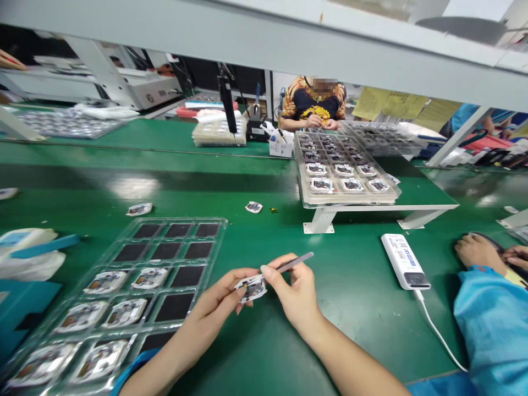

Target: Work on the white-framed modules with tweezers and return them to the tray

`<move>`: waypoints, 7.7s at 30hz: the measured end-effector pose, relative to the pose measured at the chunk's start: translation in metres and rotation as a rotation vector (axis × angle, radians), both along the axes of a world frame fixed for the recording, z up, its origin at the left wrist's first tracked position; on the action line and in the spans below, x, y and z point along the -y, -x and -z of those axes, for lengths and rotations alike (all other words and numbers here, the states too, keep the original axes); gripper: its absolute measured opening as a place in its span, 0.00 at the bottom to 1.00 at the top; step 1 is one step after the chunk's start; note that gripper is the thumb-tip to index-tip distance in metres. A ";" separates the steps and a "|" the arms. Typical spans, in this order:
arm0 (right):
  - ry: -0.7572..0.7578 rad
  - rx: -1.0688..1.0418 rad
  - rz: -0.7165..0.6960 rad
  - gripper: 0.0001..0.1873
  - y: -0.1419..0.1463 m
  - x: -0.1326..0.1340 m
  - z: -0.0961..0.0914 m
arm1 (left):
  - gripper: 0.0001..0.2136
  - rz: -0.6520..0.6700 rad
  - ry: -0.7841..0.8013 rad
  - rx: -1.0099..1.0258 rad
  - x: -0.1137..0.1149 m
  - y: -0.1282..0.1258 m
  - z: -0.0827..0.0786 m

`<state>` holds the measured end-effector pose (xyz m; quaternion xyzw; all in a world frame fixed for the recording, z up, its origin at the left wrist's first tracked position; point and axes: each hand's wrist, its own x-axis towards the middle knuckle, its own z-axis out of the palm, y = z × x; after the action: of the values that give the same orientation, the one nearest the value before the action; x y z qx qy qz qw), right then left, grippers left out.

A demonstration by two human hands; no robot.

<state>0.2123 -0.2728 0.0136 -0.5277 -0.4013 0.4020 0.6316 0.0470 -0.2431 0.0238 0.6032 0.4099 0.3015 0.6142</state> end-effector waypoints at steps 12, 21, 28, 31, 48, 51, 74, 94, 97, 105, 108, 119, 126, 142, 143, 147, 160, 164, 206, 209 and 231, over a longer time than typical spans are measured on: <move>0.012 -0.067 -0.029 0.10 0.002 -0.001 0.000 | 0.12 0.024 -0.013 -0.002 0.001 -0.002 -0.002; -0.021 -0.068 -0.047 0.07 -0.001 0.000 0.001 | 0.14 0.054 0.013 0.006 -0.001 -0.001 -0.002; -0.101 -0.114 -0.090 0.05 0.001 0.003 0.002 | 0.16 0.096 0.012 -0.028 -0.002 0.003 -0.002; -0.164 -0.097 -0.103 0.04 0.001 0.004 0.002 | 0.16 0.107 0.026 -0.030 -0.003 0.004 -0.003; -0.272 -0.026 -0.127 0.03 0.002 0.004 0.001 | 0.14 0.091 0.124 0.072 -0.006 0.005 -0.004; -0.263 -0.030 -0.119 0.03 0.003 0.004 0.002 | 0.14 0.061 0.165 0.091 -0.006 0.002 -0.003; -0.241 -0.046 -0.110 0.04 0.007 0.004 0.004 | 0.17 -0.075 0.223 0.138 -0.003 -0.003 -0.006; -0.402 0.237 -0.087 0.06 0.002 0.006 0.003 | 0.17 -0.066 0.305 0.111 -0.001 -0.001 -0.008; -0.332 0.184 -0.111 0.05 0.003 0.008 0.003 | 0.17 -0.058 0.320 0.107 -0.003 -0.003 -0.010; -0.267 0.172 -0.193 0.04 0.001 0.008 -0.002 | 0.18 -0.060 0.342 0.112 -0.005 -0.001 -0.004; -0.225 0.080 -0.196 0.03 0.001 0.006 -0.004 | 0.18 -0.053 0.361 0.119 -0.005 0.000 -0.003; -0.287 0.242 -0.127 0.03 0.000 0.009 0.000 | 0.17 -0.005 0.342 0.086 -0.006 -0.001 -0.005; -0.296 0.125 -0.155 0.03 0.000 0.006 -0.001 | 0.13 0.030 0.320 0.101 -0.006 0.002 -0.009; -0.323 0.085 -0.100 0.03 0.002 0.004 0.003 | 0.14 0.108 0.253 0.064 -0.006 0.004 -0.008; -0.339 0.110 -0.104 0.04 0.002 0.004 0.003 | 0.14 0.107 0.245 0.061 -0.006 0.004 -0.008; -0.376 0.244 -0.129 0.07 0.000 0.005 0.002 | 0.13 0.099 0.204 0.056 -0.006 0.003 -0.007; -0.302 0.128 -0.165 0.05 0.000 0.003 0.000 | 0.17 0.058 0.233 0.021 -0.008 0.003 0.001; -0.318 0.145 -0.156 0.06 0.000 0.003 0.002 | 0.18 0.066 0.237 0.028 -0.007 0.004 -0.002; -0.293 0.042 -0.015 0.07 0.005 0.005 0.004 | 0.15 0.077 0.194 0.061 -0.004 0.001 -0.016; -0.312 0.114 -0.041 0.06 0.003 0.005 0.004 | 0.14 0.082 0.173 0.052 -0.004 0.000 -0.015; -0.425 0.312 -0.088 0.03 0.002 0.007 0.003 | 0.17 0.005 0.227 0.076 -0.005 0.000 -0.011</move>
<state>0.2108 -0.2801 0.0103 -0.4210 -0.5920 0.2496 0.6403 0.0472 -0.2385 0.0349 0.5186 0.4164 0.2744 0.6945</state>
